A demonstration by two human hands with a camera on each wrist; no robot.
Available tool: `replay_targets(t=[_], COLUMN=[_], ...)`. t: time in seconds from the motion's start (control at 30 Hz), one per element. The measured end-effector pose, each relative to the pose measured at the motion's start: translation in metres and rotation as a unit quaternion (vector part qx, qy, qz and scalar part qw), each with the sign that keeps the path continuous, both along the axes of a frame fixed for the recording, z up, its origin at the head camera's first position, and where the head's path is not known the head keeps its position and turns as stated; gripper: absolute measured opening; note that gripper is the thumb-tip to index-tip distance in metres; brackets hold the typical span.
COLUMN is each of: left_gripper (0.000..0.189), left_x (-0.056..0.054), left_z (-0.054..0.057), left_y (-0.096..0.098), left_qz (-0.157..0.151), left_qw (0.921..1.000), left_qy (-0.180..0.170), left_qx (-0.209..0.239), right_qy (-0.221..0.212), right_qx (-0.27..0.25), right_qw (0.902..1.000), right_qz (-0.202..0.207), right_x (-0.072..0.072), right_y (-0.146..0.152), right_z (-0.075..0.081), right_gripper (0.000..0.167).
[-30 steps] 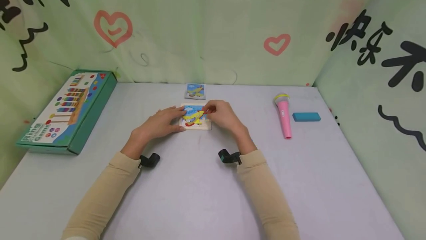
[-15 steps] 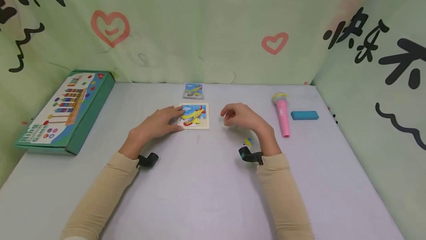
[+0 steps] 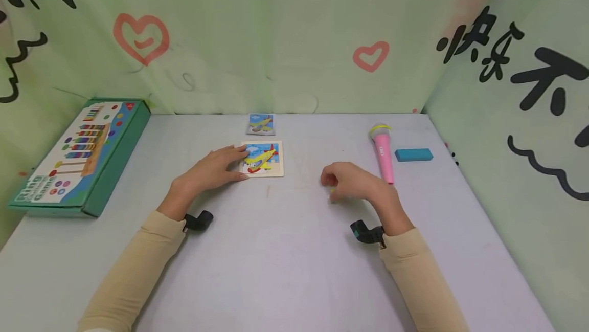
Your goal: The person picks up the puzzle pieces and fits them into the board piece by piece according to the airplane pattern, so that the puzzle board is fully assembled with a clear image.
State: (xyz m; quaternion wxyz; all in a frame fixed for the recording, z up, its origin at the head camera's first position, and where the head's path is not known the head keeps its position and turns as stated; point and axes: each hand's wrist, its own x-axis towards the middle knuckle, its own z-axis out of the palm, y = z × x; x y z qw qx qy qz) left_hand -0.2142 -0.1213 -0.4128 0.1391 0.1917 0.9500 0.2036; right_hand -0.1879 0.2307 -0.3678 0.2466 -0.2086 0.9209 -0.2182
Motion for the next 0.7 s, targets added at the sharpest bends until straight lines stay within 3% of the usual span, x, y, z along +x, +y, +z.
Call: replay_targets(t=[0.13,0.27,0.57,0.7], left_gripper=[0.070,0.070,0.069,0.069], left_x=[0.001,0.000,0.001,0.002], left_z=[0.002,0.003,-0.003,-0.002], left_y=[0.000,0.000,0.000,0.000], left_qz=[-0.001,0.002,0.000,0.003], left_qw=[1.0000,1.0000,1.0000,1.0000], left_qy=[0.000,-0.001,0.001,0.005], left_qx=[0.000,0.003,0.004,0.007], right_qy=[0.013,0.025,0.009,0.040], right_qx=[0.045,0.077,0.073,0.141], right_qw=[0.9988,0.9961,0.9955,0.9860], right_qz=[-0.014,-0.034,-0.059,-0.081], right_x=[0.010,0.013,0.016,0.017], right_y=[0.001,-0.002,-0.006,-0.008], right_z=[0.002,0.001,-0.004,0.001], right_gripper=[0.035,0.028,0.016,0.025])
